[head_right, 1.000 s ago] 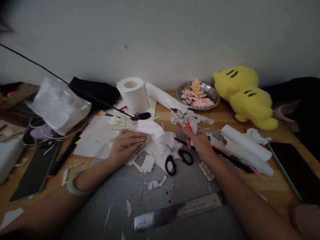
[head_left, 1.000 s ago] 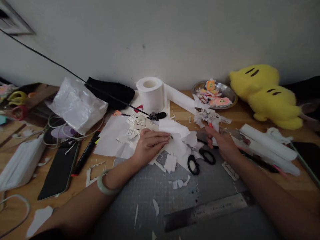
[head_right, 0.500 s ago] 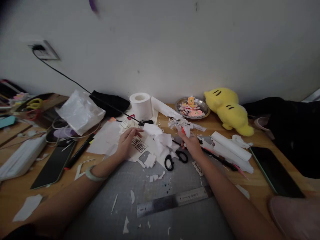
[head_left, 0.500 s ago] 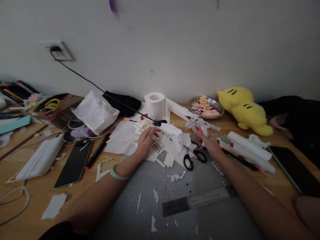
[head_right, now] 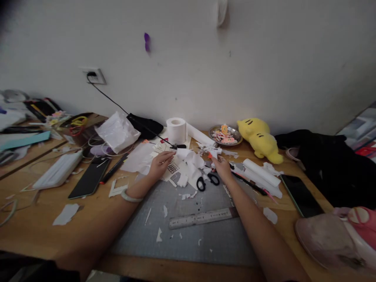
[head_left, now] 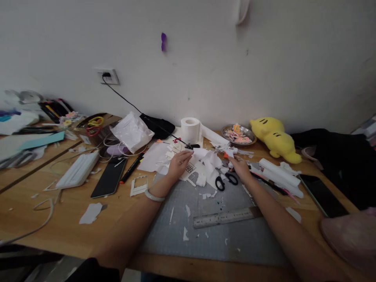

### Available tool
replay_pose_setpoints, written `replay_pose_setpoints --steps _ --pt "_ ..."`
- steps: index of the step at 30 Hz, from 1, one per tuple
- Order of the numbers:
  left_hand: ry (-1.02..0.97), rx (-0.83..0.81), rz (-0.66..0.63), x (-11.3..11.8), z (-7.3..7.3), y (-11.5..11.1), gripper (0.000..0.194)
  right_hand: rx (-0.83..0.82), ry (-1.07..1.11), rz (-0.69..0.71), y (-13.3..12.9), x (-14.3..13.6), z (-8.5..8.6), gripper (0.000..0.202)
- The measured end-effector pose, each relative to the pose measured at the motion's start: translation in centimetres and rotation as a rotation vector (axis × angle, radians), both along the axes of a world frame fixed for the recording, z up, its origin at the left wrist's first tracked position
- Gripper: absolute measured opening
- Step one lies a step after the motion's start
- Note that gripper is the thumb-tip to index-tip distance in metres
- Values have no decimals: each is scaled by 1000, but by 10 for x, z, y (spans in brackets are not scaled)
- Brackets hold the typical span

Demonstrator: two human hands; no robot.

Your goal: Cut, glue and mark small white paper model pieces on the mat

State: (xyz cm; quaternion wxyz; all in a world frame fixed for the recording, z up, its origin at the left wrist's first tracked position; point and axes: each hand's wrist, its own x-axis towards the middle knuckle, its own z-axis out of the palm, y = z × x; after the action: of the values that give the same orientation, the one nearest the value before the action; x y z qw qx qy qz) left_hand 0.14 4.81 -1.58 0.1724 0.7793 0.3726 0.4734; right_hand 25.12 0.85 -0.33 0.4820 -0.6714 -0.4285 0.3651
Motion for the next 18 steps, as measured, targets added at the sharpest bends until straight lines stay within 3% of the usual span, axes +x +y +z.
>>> replay_pose_setpoints --steps 9,18 --pt "64 39 18 -8 4 -17 42 -11 -79 -89 -7 -4 0 25" --pt "0 18 336 -22 2 -38 55 27 -161 -146 -7 -3 0 24"
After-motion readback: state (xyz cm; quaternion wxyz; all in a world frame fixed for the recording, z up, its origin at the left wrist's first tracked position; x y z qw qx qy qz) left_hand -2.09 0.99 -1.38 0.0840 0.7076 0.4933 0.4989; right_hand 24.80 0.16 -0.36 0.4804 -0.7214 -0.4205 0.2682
